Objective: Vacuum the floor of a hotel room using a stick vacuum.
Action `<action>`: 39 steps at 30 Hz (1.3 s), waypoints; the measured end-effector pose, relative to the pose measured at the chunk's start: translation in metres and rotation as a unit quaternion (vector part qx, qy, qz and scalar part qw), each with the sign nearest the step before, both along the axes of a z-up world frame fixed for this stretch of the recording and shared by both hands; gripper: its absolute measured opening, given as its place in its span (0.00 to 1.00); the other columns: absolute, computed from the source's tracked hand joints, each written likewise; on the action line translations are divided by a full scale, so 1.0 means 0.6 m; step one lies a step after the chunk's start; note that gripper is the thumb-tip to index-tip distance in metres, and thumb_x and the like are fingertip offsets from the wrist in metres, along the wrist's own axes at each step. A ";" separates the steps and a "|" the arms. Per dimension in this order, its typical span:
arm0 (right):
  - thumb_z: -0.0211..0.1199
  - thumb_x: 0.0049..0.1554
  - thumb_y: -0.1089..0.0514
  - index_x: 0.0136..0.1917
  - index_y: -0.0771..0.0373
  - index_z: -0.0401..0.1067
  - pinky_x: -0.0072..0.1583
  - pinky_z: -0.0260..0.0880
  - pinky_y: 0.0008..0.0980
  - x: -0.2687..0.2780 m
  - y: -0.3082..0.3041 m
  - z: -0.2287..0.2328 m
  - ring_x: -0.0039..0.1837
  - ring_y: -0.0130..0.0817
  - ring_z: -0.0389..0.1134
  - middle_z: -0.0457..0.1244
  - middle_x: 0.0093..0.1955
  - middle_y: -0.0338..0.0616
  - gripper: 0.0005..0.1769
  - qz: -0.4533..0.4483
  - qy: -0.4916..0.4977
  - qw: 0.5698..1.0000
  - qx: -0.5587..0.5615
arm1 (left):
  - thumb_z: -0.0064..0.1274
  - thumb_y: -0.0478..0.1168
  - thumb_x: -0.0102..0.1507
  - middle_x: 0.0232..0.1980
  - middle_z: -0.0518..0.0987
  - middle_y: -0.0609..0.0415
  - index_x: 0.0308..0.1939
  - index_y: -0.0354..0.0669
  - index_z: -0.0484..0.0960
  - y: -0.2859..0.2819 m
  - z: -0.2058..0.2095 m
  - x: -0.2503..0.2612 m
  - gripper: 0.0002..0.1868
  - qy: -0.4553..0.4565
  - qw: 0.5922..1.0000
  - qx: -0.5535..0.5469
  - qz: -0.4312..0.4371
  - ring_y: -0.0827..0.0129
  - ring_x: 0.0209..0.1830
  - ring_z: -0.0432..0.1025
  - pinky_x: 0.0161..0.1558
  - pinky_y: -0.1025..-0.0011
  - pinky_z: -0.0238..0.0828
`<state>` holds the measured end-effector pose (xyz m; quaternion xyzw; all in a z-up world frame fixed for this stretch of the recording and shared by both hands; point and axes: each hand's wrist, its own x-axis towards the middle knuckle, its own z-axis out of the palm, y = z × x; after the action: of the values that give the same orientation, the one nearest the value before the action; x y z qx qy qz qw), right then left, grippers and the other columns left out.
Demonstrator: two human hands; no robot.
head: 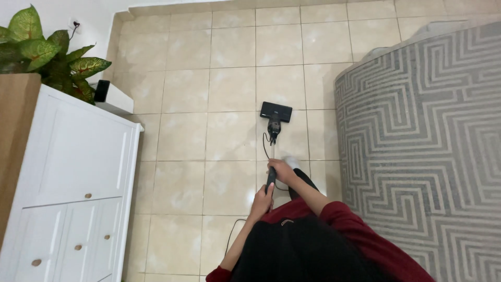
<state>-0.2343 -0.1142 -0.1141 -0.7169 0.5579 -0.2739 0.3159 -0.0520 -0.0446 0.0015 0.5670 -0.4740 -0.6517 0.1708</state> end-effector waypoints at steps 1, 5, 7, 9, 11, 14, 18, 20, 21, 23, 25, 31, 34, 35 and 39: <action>0.69 0.50 0.61 0.52 0.59 0.73 0.63 0.70 0.43 -0.009 -0.016 0.015 0.66 0.53 0.67 0.65 0.67 0.54 0.15 0.001 0.000 1.000 0.001 | 0.43 0.61 0.71 0.18 0.72 0.53 0.39 0.37 0.73 -0.020 -0.004 -0.013 0.27 0.000 1.000 0.001 0.001 0.68 0.12 0.69 0.18 0.68 0.65; 0.69 0.56 0.56 0.50 0.61 0.71 0.61 0.69 0.43 -0.059 -0.098 0.038 0.64 0.52 0.68 0.67 0.61 0.49 0.12 -0.012 0.068 0.995 0.066 | 0.43 0.61 0.71 0.17 0.70 0.53 0.39 0.38 0.73 -0.100 -0.037 -0.070 0.27 -0.005 1.000 0.010 0.012 0.68 0.11 0.66 0.15 0.68 0.61; 0.69 0.55 0.56 0.48 0.62 0.71 0.61 0.69 0.44 -0.089 -0.149 0.019 0.63 0.53 0.68 0.67 0.61 0.49 0.12 -0.006 0.065 0.997 0.046 | 0.43 0.62 0.71 0.17 0.70 0.53 0.38 0.36 0.72 -0.142 -0.049 -0.102 0.29 -0.014 0.999 0.011 0.030 0.69 0.11 0.65 0.15 0.69 0.60; 0.68 0.49 0.59 0.48 0.61 0.72 0.59 0.70 0.44 -0.121 -0.201 -0.014 0.62 0.54 0.67 0.65 0.62 0.51 0.13 -0.016 0.039 0.998 -0.039 | 0.42 0.62 0.71 0.16 0.70 0.53 0.37 0.38 0.74 -0.187 -0.049 -0.137 0.29 -0.029 0.999 -0.007 0.045 0.70 0.11 0.66 0.15 0.70 0.61; 0.69 0.48 0.59 0.47 0.61 0.72 0.58 0.70 0.45 -0.155 -0.248 -0.023 0.61 0.55 0.67 0.65 0.62 0.52 0.13 -0.003 0.046 0.998 -0.044 | 0.41 0.63 0.71 0.16 0.70 0.53 0.37 0.38 0.74 -0.233 -0.061 -0.179 0.29 -0.037 0.998 0.005 0.056 0.69 0.10 0.66 0.15 0.69 0.61; 0.69 0.49 0.60 0.46 0.60 0.72 0.58 0.69 0.45 -0.210 -0.322 -0.024 0.60 0.55 0.67 0.66 0.59 0.51 0.11 0.016 0.060 0.998 -0.022 | 0.41 0.63 0.70 0.16 0.71 0.54 0.37 0.38 0.73 -0.297 -0.064 -0.239 0.29 -0.038 0.996 0.032 0.077 0.68 0.10 0.66 0.15 0.68 0.61; 0.68 0.49 0.65 0.45 0.60 0.73 0.60 0.70 0.44 -0.273 -0.412 -0.040 0.59 0.53 0.68 0.67 0.54 0.50 0.10 0.049 0.060 0.997 -0.010 | 0.39 0.65 0.70 0.15 0.71 0.51 0.39 0.39 0.74 -0.374 -0.065 -0.304 0.30 -0.067 0.994 0.008 0.083 0.63 0.11 0.68 0.17 0.64 0.64; 0.67 0.47 0.67 0.45 0.60 0.73 0.61 0.70 0.43 -0.306 -0.450 -0.046 0.59 0.53 0.69 0.68 0.53 0.51 0.12 0.060 0.038 0.997 -0.025 | 0.39 0.65 0.70 0.16 0.73 0.50 0.39 0.39 0.76 -0.409 -0.069 -0.335 0.31 -0.102 0.992 -0.002 0.077 0.62 0.13 0.70 0.20 0.63 0.66; 0.67 0.44 0.69 0.45 0.60 0.74 0.62 0.70 0.43 -0.323 -0.472 -0.048 0.59 0.53 0.69 0.68 0.53 0.52 0.13 0.066 0.018 0.997 -0.043 | 0.38 0.66 0.69 0.16 0.74 0.50 0.39 0.39 0.77 -0.429 -0.071 -0.352 0.32 -0.134 0.988 -0.014 0.068 0.61 0.14 0.72 0.22 0.63 0.69; 0.68 0.44 0.68 0.45 0.61 0.74 0.63 0.70 0.43 -0.350 -0.507 -0.080 0.62 0.54 0.69 0.68 0.54 0.54 0.14 0.069 0.015 0.995 -0.065 | 0.38 0.66 0.69 0.17 0.75 0.50 0.38 0.38 0.77 -0.461 -0.076 -0.379 0.33 -0.129 0.989 -0.017 0.073 0.60 0.15 0.73 0.23 0.62 0.70; 0.70 0.43 0.68 0.46 0.62 0.75 0.64 0.69 0.43 -0.370 -0.536 -0.110 0.65 0.55 0.68 0.68 0.55 0.56 0.15 0.072 0.010 0.994 -0.086 | 0.38 0.66 0.70 0.17 0.75 0.49 0.38 0.37 0.77 -0.489 -0.082 -0.399 0.33 -0.125 0.989 -0.020 0.077 0.60 0.16 0.75 0.24 0.62 0.72; 0.72 0.51 0.59 0.56 0.61 0.76 0.66 0.67 0.44 -0.390 -0.581 -0.136 0.66 0.55 0.67 0.66 0.66 0.60 0.19 0.017 0.021 0.998 -0.055 | 0.36 0.68 0.70 0.17 0.75 0.50 0.39 0.38 0.76 -0.541 -0.084 -0.424 0.34 -0.140 0.988 -0.013 0.059 0.60 0.17 0.75 0.25 0.62 0.71; 0.71 0.50 0.61 0.54 0.60 0.76 0.62 0.67 0.45 -0.375 -0.566 -0.108 0.68 0.58 0.63 0.64 0.67 0.62 0.18 -0.010 0.047 0.998 -0.033 | 0.35 0.69 0.69 0.16 0.74 0.50 0.38 0.39 0.77 -0.533 -0.100 -0.409 0.35 -0.160 0.985 -0.036 0.049 0.60 0.16 0.74 0.25 0.63 0.71; 0.70 0.51 0.60 0.54 0.58 0.77 0.65 0.67 0.44 -0.371 -0.564 -0.108 0.68 0.55 0.64 0.64 0.67 0.60 0.16 0.004 0.064 0.997 -0.048 | 0.35 0.69 0.69 0.16 0.74 0.51 0.38 0.39 0.77 -0.528 -0.102 -0.400 0.35 -0.161 0.985 -0.026 0.050 0.61 0.15 0.74 0.24 0.63 0.71; 0.71 0.50 0.58 0.49 0.58 0.76 0.63 0.67 0.47 -0.324 -0.520 -0.084 0.64 0.56 0.65 0.65 0.63 0.59 0.12 0.040 0.111 0.991 -0.069 | 0.39 0.67 0.69 0.15 0.73 0.51 0.38 0.38 0.78 -0.477 -0.083 -0.347 0.34 -0.127 0.990 0.005 0.064 0.64 0.12 0.70 0.18 0.65 0.66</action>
<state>-0.4285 -0.4262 -0.1647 -0.7847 0.5401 -0.2176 0.2126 -0.2601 -0.3311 -0.0482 0.6754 -0.4513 -0.5644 0.1470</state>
